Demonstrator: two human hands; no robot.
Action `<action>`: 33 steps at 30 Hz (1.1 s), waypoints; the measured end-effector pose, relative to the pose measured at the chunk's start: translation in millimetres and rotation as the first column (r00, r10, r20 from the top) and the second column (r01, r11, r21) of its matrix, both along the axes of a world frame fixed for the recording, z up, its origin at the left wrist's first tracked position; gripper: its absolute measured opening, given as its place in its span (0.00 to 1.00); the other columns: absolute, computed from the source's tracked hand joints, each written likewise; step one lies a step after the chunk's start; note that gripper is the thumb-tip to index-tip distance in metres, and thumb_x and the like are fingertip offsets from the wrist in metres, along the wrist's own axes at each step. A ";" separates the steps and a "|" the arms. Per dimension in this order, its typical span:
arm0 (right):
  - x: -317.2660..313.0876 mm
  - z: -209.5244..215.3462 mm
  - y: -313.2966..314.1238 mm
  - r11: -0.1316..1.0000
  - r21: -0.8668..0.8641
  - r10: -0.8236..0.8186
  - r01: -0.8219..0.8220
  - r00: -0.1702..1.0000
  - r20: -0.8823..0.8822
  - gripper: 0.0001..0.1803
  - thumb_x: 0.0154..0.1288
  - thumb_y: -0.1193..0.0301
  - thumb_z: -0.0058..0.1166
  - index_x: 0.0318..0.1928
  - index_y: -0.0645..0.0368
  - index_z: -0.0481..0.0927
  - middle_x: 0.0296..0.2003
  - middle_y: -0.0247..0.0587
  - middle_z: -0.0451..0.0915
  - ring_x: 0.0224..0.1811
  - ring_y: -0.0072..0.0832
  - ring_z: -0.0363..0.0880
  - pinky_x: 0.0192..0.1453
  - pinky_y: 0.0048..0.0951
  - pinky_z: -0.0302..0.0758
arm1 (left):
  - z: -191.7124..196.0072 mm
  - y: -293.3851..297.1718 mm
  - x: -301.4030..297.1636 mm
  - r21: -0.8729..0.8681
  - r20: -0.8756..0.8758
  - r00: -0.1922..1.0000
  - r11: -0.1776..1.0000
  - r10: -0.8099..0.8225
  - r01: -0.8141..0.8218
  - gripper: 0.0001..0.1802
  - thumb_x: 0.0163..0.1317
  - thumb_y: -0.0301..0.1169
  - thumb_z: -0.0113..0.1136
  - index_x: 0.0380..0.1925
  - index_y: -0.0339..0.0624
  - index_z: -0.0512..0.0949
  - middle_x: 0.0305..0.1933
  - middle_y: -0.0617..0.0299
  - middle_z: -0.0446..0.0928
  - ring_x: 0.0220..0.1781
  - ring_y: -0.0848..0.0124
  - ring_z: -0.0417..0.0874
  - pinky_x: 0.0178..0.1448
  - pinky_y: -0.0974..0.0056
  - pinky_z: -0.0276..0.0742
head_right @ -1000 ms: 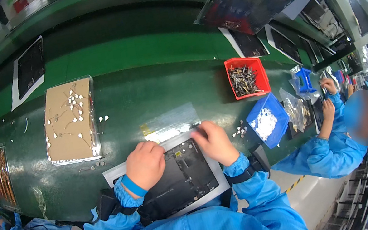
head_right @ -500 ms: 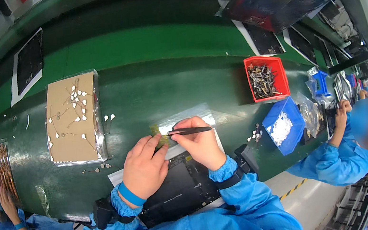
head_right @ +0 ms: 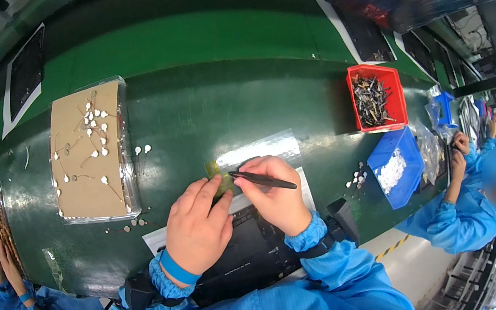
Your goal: Assembling small electronic components into a laptop chassis using tweezers on a factory production line.
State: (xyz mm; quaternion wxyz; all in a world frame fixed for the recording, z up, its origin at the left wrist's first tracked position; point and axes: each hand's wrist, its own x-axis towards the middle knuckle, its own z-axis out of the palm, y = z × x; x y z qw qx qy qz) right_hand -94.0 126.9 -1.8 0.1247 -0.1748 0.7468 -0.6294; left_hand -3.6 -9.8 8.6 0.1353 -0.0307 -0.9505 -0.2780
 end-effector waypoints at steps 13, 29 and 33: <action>0.2 -3.0 0.5 1.000 -0.025 0.002 -0.003 0.999 -0.036 0.08 0.48 0.83 0.58 0.28 0.65 0.71 0.33 0.46 0.76 0.37 0.28 0.76 0.41 0.25 0.74 | -0.6 0.3 -0.5 -0.007 0.001 1.000 1.000 0.005 -0.005 0.21 0.40 0.28 0.60 0.39 0.39 0.75 0.50 0.55 0.70 0.53 0.58 0.69 0.52 0.58 0.68; 7.8 6.4 7.9 0.983 -0.180 -0.020 0.030 0.998 0.060 0.08 0.51 0.85 0.56 0.30 0.66 0.71 0.34 0.46 0.76 0.38 0.29 0.76 0.44 0.27 0.75 | -1.7 -0.8 0.4 0.011 -0.018 1.000 1.000 0.003 -0.003 0.20 0.39 0.28 0.60 0.38 0.38 0.75 0.49 0.54 0.70 0.52 0.57 0.69 0.52 0.58 0.68; 27.6 14.8 25.5 0.948 -0.313 0.034 0.053 0.963 0.267 0.09 0.52 0.86 0.53 0.32 0.66 0.68 0.35 0.46 0.75 0.39 0.31 0.77 0.45 0.29 0.76 | 4.6 -3.6 0.3 0.098 -0.028 1.000 0.995 0.002 0.001 0.19 0.38 0.25 0.61 0.36 0.37 0.75 0.47 0.54 0.71 0.49 0.56 0.70 0.50 0.58 0.69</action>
